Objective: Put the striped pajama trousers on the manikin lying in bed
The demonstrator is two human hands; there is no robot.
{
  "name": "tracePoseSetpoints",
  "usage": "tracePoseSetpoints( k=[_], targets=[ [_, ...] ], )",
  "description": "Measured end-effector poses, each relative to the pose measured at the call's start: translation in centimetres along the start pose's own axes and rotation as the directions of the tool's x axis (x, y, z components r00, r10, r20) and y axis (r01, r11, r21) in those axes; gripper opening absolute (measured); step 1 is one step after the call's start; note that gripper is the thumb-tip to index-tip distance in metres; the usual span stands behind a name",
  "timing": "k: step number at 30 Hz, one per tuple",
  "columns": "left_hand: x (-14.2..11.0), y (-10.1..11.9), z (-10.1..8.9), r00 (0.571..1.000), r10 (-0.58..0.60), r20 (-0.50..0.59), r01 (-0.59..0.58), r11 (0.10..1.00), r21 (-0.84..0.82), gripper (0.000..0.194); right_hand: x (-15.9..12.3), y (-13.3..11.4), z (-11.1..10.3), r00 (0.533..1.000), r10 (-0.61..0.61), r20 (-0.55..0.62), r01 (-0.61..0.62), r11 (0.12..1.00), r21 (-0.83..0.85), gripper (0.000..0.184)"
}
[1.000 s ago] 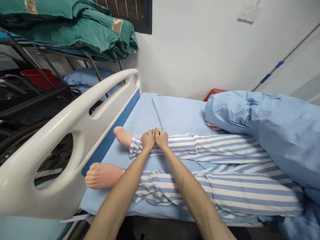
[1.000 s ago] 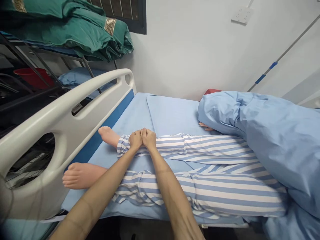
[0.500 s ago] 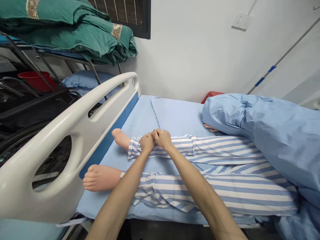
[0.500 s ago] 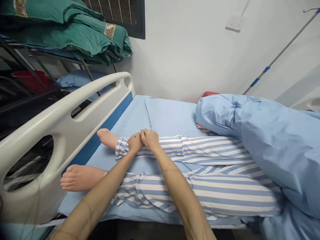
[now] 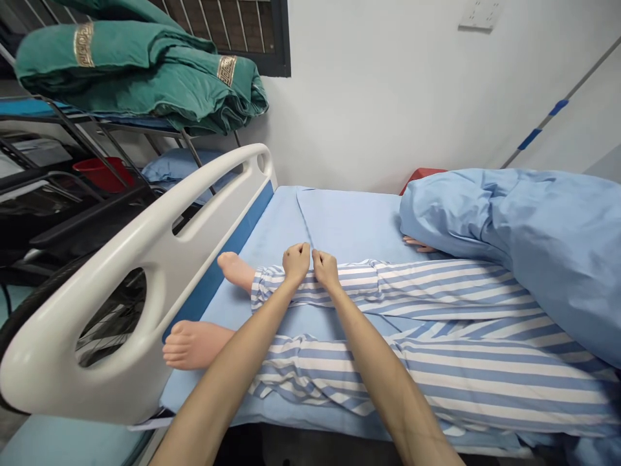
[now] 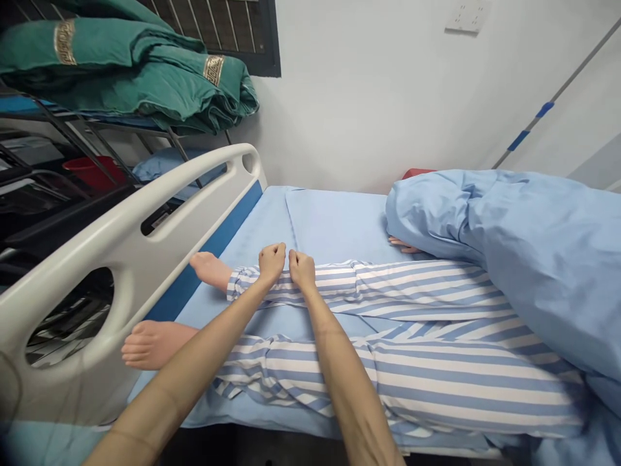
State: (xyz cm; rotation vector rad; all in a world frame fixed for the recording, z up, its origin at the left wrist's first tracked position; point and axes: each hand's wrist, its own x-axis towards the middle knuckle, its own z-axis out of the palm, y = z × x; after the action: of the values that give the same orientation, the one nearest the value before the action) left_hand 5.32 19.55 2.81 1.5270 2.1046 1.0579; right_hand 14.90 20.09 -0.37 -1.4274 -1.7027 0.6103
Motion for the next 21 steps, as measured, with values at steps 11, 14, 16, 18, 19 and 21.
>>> tracePoseSetpoints(
  k=[11, 14, 16, 18, 19, 21],
  targets=[
    [-1.8, -1.9, 2.7, 0.993, -0.044, 0.106, 0.025, 0.984, 0.175, 0.042, -0.2, -0.4, 0.0, 0.998, 0.044, 0.037, -0.041, 0.995, -0.092, 0.047],
    [-1.6, -1.8, 2.5, 0.993, -0.051, 0.105, 0.031, 0.982, 0.184, 0.041, -0.2, -1.5, -0.9, 0.996, 0.051, 0.077, -0.034, 0.978, -0.208, 0.043],
    [-1.6, -1.7, 2.4, 0.994, -0.044, 0.105, 0.025, 0.983, 0.180, 0.041, -0.1, -2.0, -1.7, 0.994, 0.012, 0.108, 0.017, 0.965, -0.263, 0.042],
    [-1.7, -1.6, 2.3, 0.994, -0.031, 0.103, 0.014, 0.986, 0.169, 0.042, -0.1, -2.1, -2.3, 0.990, -0.045, 0.130, 0.080, 0.956, -0.283, 0.042],
    [-1.7, -1.6, 2.4, 0.995, -0.030, 0.097, 0.013, 0.986, 0.166, 0.042, -0.1, -1.8, -2.5, 0.989, -0.059, 0.136, 0.096, 0.954, -0.283, 0.042],
    [-1.9, -1.6, 2.5, 0.996, -0.040, 0.081, 0.025, 0.985, 0.172, 0.041, -0.3, -1.0, -2.5, 0.992, -0.044, 0.120, 0.076, 0.959, -0.274, 0.043]
  ],
)
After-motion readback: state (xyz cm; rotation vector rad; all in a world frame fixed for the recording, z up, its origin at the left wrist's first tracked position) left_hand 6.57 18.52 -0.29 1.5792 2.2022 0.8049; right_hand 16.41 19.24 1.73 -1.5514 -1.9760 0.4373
